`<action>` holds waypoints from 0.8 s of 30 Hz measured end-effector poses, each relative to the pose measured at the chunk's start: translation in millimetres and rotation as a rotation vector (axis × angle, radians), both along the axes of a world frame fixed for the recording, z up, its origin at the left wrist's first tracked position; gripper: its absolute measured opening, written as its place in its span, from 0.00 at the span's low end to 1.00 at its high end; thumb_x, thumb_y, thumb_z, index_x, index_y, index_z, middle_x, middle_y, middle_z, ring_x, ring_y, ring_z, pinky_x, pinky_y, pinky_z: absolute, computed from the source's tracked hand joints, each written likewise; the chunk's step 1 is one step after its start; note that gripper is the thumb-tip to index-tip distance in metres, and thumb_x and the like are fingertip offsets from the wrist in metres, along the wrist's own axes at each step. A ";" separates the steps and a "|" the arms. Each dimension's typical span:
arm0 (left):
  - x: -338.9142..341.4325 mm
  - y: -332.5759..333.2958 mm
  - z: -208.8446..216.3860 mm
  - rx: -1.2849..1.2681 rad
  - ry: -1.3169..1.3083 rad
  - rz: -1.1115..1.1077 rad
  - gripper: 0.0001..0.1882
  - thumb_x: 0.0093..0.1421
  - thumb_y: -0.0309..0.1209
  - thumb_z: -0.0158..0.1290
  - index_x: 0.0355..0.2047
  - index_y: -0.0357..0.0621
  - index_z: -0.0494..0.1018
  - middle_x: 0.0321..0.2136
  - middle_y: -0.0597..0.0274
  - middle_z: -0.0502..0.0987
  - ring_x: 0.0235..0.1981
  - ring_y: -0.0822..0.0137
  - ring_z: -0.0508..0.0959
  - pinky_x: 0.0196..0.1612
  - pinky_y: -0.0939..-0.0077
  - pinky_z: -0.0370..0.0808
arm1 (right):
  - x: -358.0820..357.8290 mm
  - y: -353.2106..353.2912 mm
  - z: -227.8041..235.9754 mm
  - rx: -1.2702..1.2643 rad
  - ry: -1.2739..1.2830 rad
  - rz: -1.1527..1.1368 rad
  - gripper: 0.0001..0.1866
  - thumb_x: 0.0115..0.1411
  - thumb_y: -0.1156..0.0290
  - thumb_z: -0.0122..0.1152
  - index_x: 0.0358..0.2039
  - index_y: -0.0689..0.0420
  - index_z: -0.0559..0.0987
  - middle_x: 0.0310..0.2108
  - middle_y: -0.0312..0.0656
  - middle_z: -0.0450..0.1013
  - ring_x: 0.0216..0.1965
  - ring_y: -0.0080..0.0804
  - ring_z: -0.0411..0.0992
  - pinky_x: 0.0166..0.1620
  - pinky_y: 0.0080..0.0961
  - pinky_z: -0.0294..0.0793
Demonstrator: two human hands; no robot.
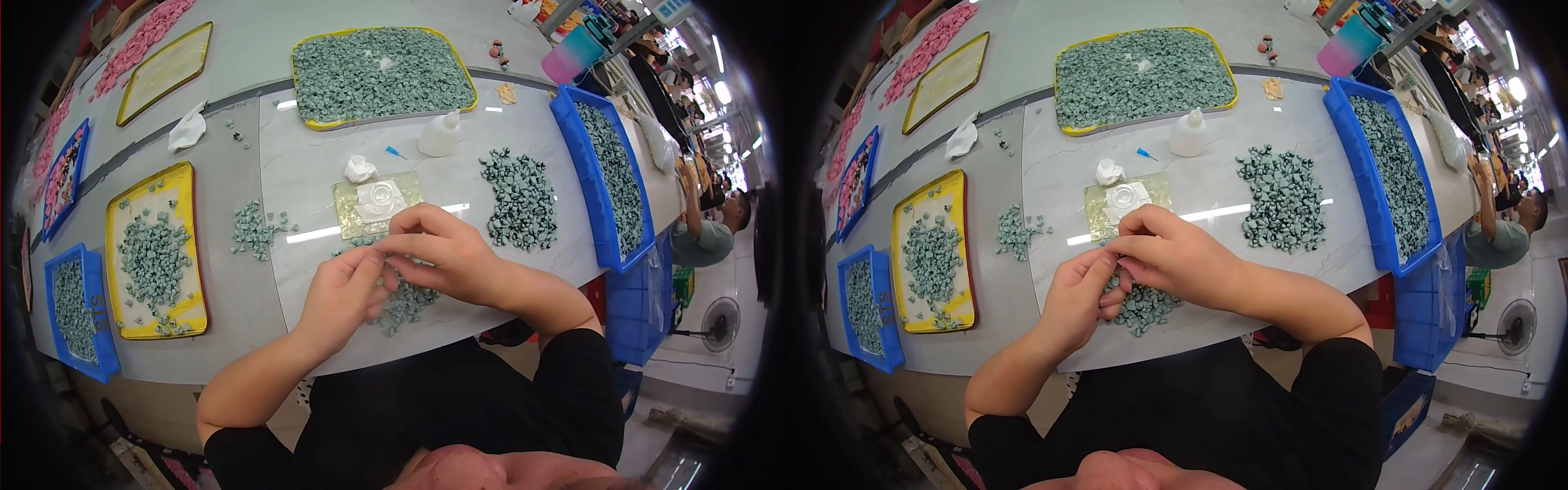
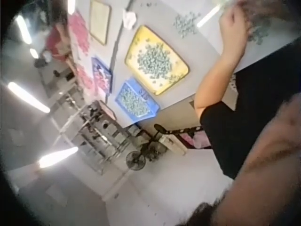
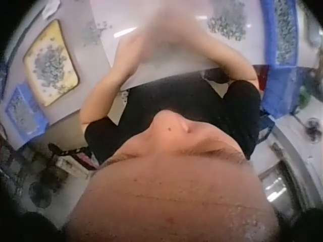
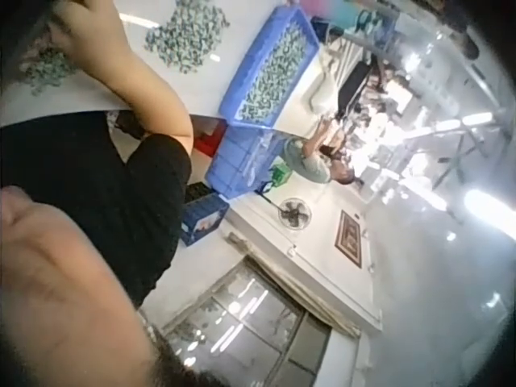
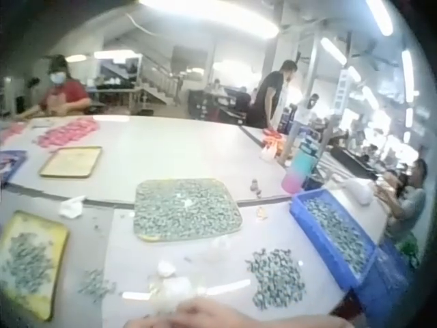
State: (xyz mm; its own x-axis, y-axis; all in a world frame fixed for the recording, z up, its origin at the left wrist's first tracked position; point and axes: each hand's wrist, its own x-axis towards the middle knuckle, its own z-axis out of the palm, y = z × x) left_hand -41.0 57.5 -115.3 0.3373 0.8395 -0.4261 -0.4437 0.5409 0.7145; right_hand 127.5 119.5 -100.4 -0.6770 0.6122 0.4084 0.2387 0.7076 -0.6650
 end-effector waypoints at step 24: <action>-24.8 12.9 1.2 0.092 0.197 0.358 0.08 0.62 0.31 0.45 0.34 0.37 0.67 0.19 0.72 0.63 0.12 0.84 0.53 0.13 0.88 0.47 | -3.9 4.7 -5.5 0.388 -0.230 -0.059 0.13 0.45 0.78 0.59 0.35 0.60 0.76 0.30 0.38 0.69 0.27 0.29 0.69 0.28 0.21 0.69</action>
State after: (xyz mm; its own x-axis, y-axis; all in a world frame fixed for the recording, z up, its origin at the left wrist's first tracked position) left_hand -65.8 70.4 -114.1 -0.0637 0.9266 -0.3707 -0.4418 0.3069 0.8430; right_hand 123.6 124.2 -105.9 -0.7455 0.4837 0.4586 0.3967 0.8749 -0.2779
